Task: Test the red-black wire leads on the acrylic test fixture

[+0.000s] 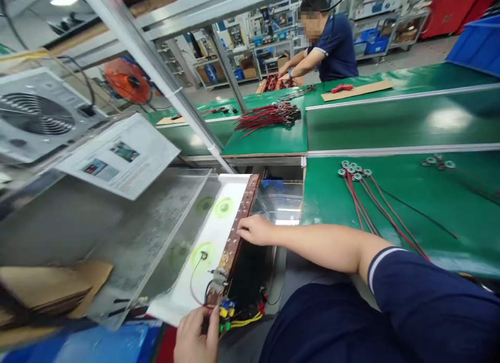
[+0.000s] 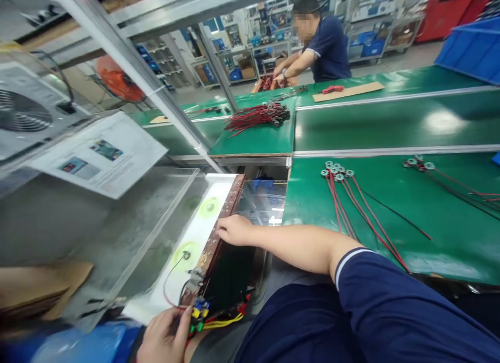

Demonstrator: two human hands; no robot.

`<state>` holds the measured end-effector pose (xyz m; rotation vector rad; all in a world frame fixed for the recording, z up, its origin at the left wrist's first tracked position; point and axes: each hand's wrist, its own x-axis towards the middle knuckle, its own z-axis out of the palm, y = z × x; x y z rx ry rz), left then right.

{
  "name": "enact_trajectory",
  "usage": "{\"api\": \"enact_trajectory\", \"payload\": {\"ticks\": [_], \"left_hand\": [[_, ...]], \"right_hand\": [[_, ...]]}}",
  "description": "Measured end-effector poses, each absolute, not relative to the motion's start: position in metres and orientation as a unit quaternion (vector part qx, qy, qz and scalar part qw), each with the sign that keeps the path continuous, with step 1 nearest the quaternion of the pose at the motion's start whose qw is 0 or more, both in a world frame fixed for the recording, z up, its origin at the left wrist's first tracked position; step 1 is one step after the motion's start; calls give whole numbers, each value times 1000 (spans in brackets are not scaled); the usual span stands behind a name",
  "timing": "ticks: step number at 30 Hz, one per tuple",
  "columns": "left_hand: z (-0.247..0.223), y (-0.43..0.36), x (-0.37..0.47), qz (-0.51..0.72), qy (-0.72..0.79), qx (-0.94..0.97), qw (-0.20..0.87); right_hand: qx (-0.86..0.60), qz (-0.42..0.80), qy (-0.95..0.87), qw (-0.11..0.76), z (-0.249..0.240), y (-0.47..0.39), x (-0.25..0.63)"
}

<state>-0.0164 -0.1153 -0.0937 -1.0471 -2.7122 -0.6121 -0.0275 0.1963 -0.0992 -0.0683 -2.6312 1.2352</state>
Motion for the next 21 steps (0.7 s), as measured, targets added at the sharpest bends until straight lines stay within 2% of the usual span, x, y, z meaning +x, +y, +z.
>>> {"api": "enact_trajectory", "payload": {"ticks": [7, 21], "left_hand": [[-80, -99, 0, -242, -926, -285, 49], [-78, -97, 5, -255, -929, -264, 43]], "right_hand": [[-23, 435, -892, 118, -102, 197, -25], [-19, 463, -878, 118, -104, 195, -24]]}}
